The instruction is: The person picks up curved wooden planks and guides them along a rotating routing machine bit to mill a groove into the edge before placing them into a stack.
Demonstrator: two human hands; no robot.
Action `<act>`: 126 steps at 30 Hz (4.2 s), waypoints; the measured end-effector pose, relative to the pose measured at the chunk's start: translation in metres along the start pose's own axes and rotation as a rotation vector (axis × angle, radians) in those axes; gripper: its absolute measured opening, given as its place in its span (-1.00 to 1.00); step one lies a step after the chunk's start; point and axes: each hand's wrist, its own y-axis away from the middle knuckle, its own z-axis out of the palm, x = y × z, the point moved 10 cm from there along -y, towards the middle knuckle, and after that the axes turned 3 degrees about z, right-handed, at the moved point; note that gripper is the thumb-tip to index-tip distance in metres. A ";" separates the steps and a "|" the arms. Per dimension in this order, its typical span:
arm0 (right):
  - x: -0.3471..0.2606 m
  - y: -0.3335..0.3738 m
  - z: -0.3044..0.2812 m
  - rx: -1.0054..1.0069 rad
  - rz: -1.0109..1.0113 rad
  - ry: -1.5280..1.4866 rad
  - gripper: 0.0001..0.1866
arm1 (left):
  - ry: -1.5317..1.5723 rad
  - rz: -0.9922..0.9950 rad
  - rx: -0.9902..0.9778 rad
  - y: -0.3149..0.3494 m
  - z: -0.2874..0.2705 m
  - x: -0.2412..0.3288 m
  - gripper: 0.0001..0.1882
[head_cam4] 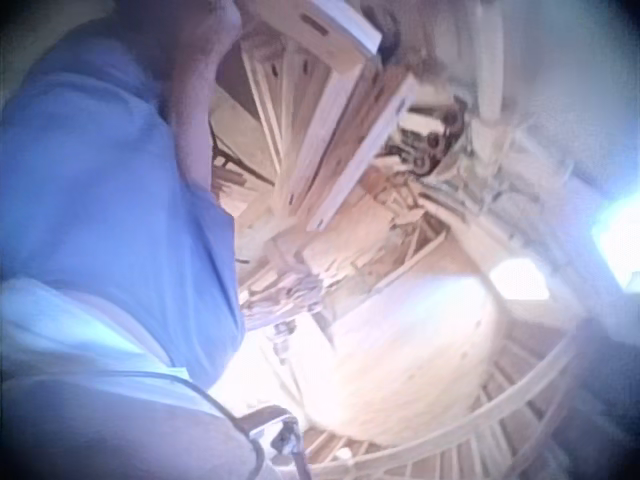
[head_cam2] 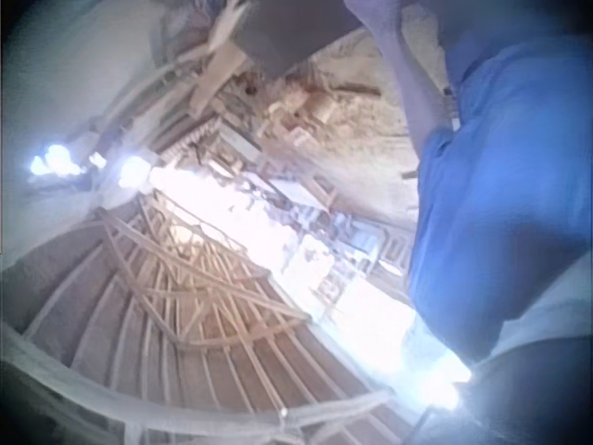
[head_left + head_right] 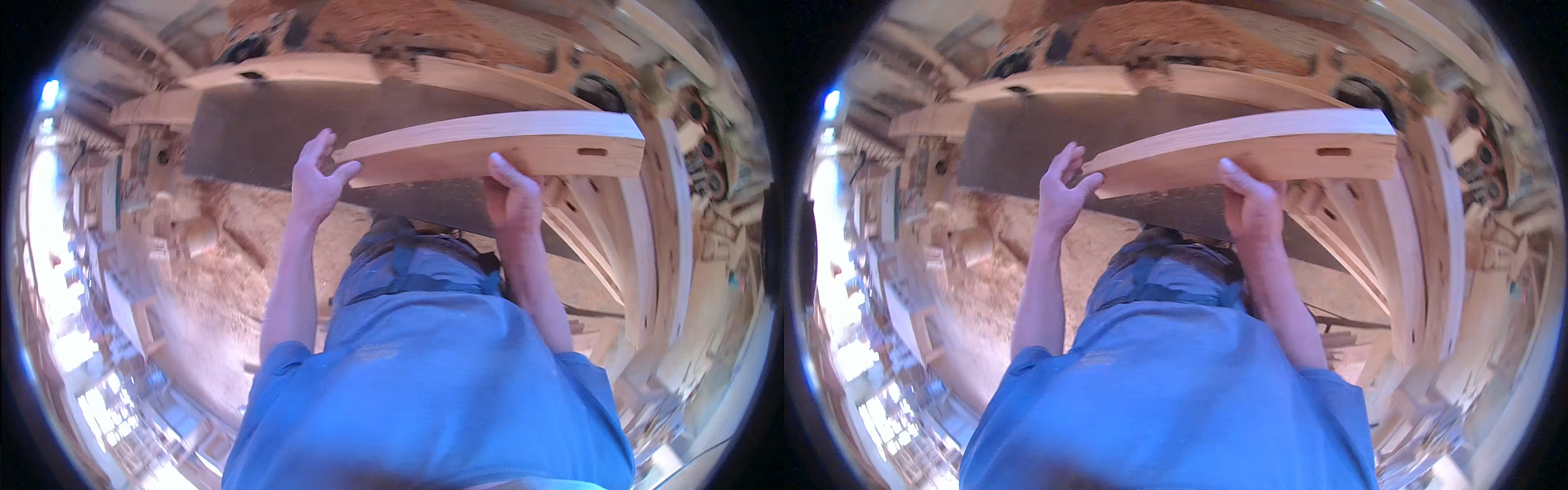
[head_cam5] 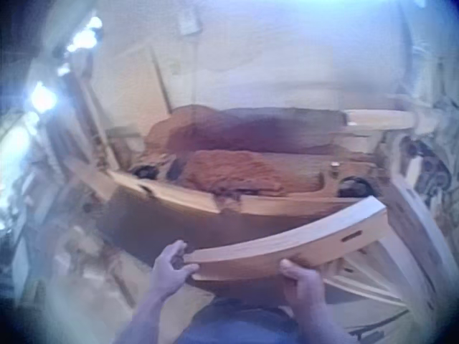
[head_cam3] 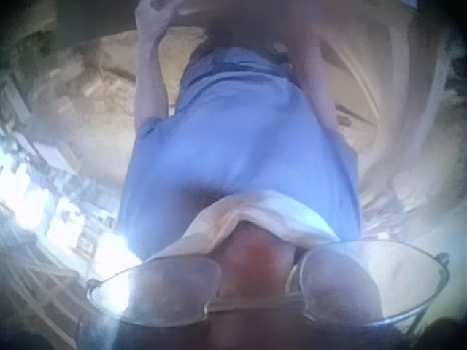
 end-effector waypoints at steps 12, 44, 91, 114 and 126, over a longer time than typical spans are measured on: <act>0.233 -0.018 0.035 0.261 0.711 0.040 -0.55 | 1.364 -0.283 0.525 0.001 -0.093 -0.180 -0.73; 0.316 -0.113 0.163 -0.671 -0.425 1.942 -0.68 | 0.808 -0.752 0.911 -0.006 -0.273 -0.398 -0.50; 0.321 -0.144 0.193 -1.091 -0.493 1.906 -0.54 | 0.306 -0.575 1.004 -0.251 -0.247 -0.361 -0.65; 0.316 -0.189 0.205 -1.290 -0.436 1.790 -0.67 | 0.278 -0.446 1.108 -0.268 -0.242 -0.347 -0.34; 0.317 -0.191 0.197 -1.222 -0.447 1.796 -0.68 | 0.121 -0.452 1.050 -0.284 -0.245 -0.341 -0.36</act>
